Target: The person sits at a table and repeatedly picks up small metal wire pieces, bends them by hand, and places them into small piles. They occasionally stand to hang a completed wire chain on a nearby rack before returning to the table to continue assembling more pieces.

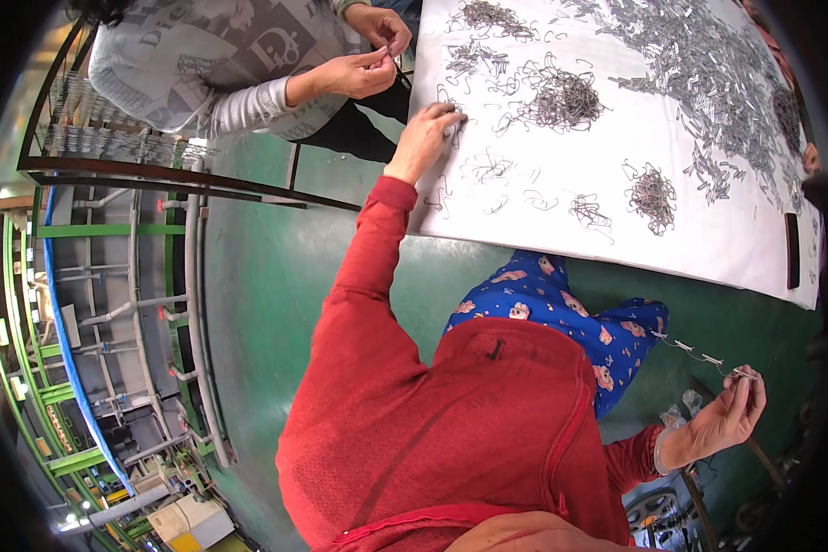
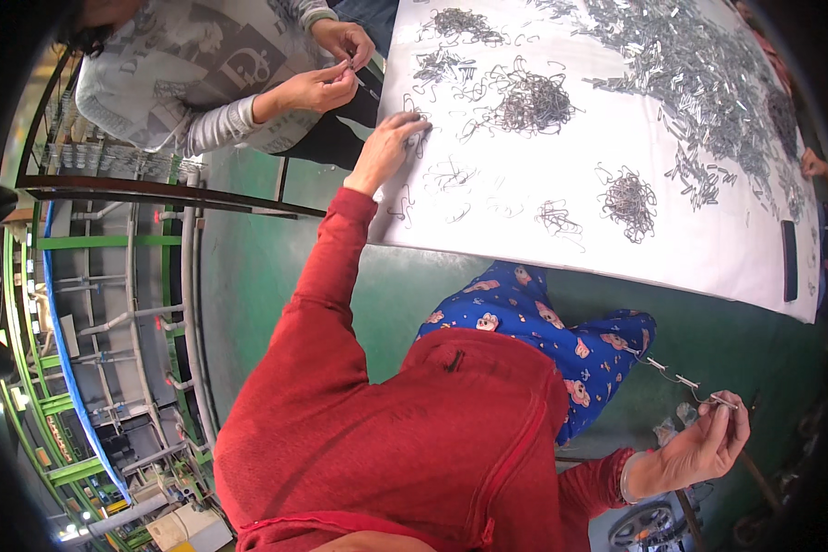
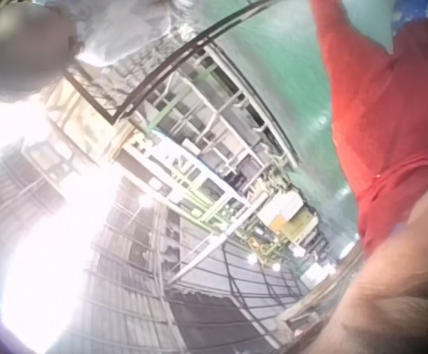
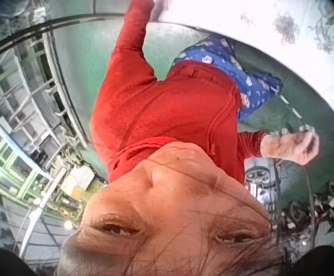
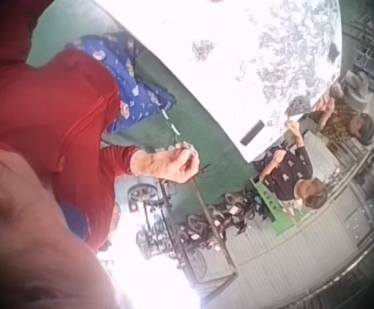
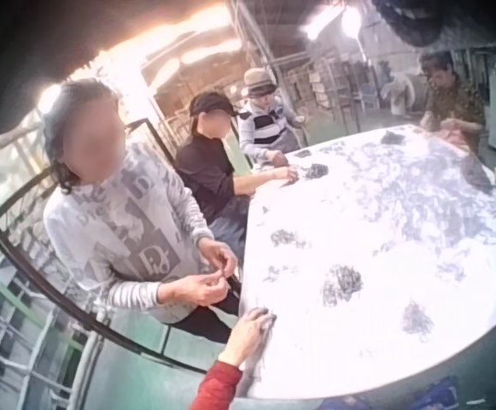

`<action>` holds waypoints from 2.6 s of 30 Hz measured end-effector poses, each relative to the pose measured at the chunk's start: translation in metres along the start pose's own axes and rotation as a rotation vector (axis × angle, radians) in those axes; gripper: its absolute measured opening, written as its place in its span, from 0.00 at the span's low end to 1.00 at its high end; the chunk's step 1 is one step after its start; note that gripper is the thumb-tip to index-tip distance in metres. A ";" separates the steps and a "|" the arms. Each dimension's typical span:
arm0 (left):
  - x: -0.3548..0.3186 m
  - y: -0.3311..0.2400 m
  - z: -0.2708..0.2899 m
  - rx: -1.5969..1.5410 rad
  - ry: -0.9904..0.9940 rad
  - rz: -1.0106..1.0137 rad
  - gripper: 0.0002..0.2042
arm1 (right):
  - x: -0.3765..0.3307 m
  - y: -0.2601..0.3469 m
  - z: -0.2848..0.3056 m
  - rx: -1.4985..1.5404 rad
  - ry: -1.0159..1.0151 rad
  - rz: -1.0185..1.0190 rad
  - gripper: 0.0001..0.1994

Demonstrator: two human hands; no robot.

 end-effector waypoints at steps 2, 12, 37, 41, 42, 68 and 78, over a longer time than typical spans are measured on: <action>-0.016 -0.003 0.008 -0.007 -0.014 -0.013 0.23 | 0.000 -0.003 0.000 0.005 0.002 -0.013 0.09; 0.018 0.018 0.027 0.118 -0.114 0.048 0.24 | 0.009 0.001 0.003 0.040 0.072 0.052 0.10; 0.078 0.047 0.001 0.334 0.030 0.378 0.13 | 0.007 -0.013 0.018 -0.026 -0.028 -0.035 0.10; 0.074 0.038 0.029 0.076 0.006 0.428 0.16 | 0.007 -0.016 0.023 -0.003 -0.014 -0.001 0.11; 0.069 0.035 0.037 0.015 -0.007 0.425 0.16 | 0.008 -0.016 0.025 0.002 -0.012 0.006 0.11; 0.030 0.053 0.020 0.074 -0.298 0.293 0.09 | 0.016 0.000 0.010 -0.015 0.025 0.026 0.11; 0.034 -0.008 0.003 0.024 -0.298 0.027 0.04 | 0.009 0.004 0.012 0.015 -0.050 0.008 0.10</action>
Point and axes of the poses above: each hand's wrist, its own x-axis towards the middle knuckle, its own z-axis out of the back of the hand, y = z × x, the point moved 6 cm from there along x, towards the middle knuckle, and after that the axes turned 15 degrees about -x, right-handed, at the moved point
